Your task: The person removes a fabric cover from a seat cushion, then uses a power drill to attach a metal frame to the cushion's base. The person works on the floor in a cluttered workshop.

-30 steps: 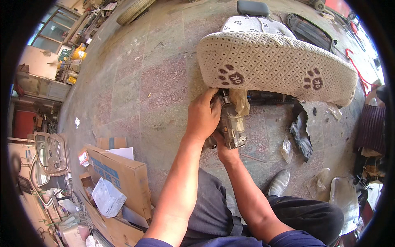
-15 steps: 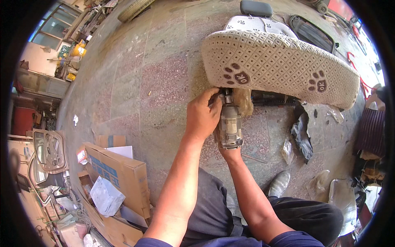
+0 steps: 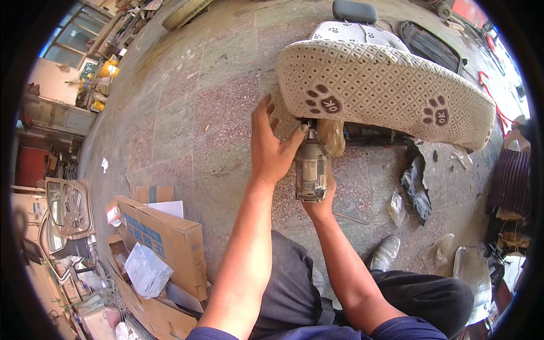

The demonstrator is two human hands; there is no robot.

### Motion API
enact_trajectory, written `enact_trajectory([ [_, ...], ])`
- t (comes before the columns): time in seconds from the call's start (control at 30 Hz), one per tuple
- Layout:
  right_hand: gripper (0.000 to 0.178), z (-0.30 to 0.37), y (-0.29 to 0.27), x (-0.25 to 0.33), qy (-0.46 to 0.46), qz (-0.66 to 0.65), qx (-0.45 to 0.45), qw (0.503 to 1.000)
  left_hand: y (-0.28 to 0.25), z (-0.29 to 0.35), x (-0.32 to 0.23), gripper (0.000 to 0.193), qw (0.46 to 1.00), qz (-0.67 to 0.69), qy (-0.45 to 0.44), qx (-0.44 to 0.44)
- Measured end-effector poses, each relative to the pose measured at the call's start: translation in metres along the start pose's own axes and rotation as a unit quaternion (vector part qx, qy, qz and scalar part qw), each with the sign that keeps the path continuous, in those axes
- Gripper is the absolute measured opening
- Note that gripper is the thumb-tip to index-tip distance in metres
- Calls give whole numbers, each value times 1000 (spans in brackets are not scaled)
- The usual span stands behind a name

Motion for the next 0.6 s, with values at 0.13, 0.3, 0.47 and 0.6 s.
enact_trajectory([
  [0.13, 47, -6, -1, 6, -51, 72, 6, 996, 34, -21, 7, 96, 982, 137, -44, 119],
  [0.3, 55, -9, -4, 6, -54, 85, -2, 995, 36, -25, 6, 88, 987, 99, -68, 109],
  [0.47, 53, -7, -6, 0, -43, 142, 0, 989, 36, -28, -2, 81, 990, 43, -77, 109],
  [0.6, 46, -12, -16, 22, -93, 209, -10, 973, 33, -30, -12, 78, 993, 11, -70, 95],
])
Point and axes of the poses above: each hand's wrist, its own z-axis away from the middle knuckle, its own y-axis out of the palm, x = y × z, the point moved 10 cm from there along -z, towards the middle knuckle, and after that the axes turned 4 degrees about -x, right-handed, at the moved point
